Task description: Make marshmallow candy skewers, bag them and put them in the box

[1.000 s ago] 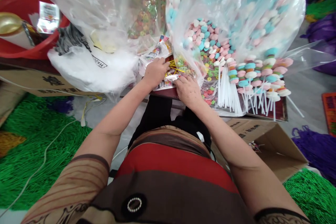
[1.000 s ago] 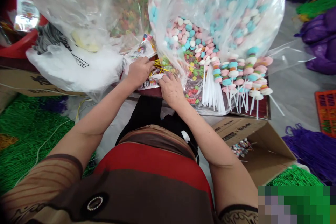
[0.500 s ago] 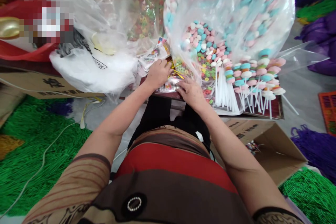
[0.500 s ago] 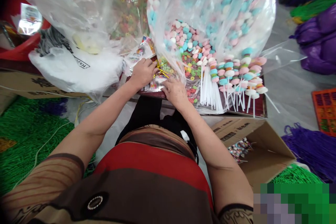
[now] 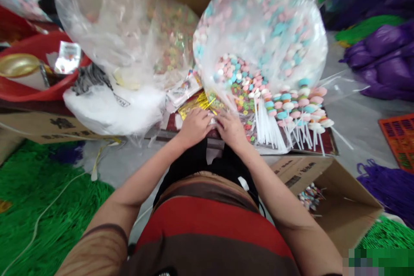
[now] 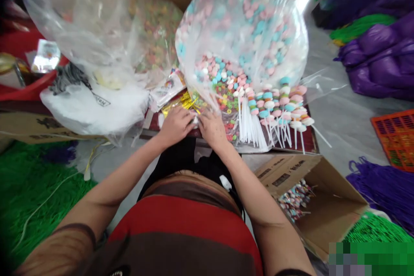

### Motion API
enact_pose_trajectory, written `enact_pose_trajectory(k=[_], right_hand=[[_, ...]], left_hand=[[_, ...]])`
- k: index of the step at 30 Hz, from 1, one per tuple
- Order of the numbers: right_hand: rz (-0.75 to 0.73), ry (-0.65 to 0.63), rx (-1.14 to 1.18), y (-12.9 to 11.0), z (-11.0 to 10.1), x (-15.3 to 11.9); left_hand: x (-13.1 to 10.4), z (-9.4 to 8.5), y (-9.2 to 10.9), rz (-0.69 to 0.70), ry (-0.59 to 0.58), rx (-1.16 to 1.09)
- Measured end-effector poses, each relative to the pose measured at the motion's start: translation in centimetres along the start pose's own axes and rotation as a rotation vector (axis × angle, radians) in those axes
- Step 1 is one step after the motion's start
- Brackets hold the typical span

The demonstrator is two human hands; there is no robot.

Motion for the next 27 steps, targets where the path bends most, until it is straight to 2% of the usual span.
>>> enact_pose_trajectory(k=[3, 6, 11, 14, 17, 20, 24, 27], right_hand=[[0.009, -0.043, -0.060, -0.2, 0.6, 0.5], [0.028, -0.013, -0.125, -0.1, 1.2, 0.7], [-0.094, 0.137, -0.138, -0.1, 1.5, 0.0], [-0.193, 0.285, -0.105, -0.7, 0.3, -0.6], [-0.247, 0.413, -0.009, -1.3, -1.5, -1.0], [-0.154, 0.420, 0.281, -0.9, -2.7, -0.9], [0.205, 0.345, 0.924, 0.7, -2.3, -0.6], [0.367, 0.352, 1.244, 1.0, -2.0, -0.9]], left_hand=[[-0.6, 1.1, -0.3, -0.055, -0.070, 0.039], [-0.5, 1.7, -0.7, -0.036, -0.071, 0.037], [-0.5, 2.2, -1.1, -0.044, -0.063, 0.022], [-0.6, 2.1, -1.5, -0.070, -0.005, -0.048], [-0.6, 1.3, -2.0, -0.098, 0.081, -0.249], [-0.3, 0.0, -2.3, -0.155, 0.100, -0.490], [0.1, -1.6, -1.9, -0.271, 0.080, -0.681], [0.2, -1.8, -1.5, -0.389, 0.022, -0.869]])
Point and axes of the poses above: each hand's wrist, its own x-axis towards the middle knuckle, its own z-axis out of the palm, y = z × x, the point moved 5 cm from there along x, towards the middle knuckle, and after that the axes turned 9 degrees about x, right-handed, at the moved point
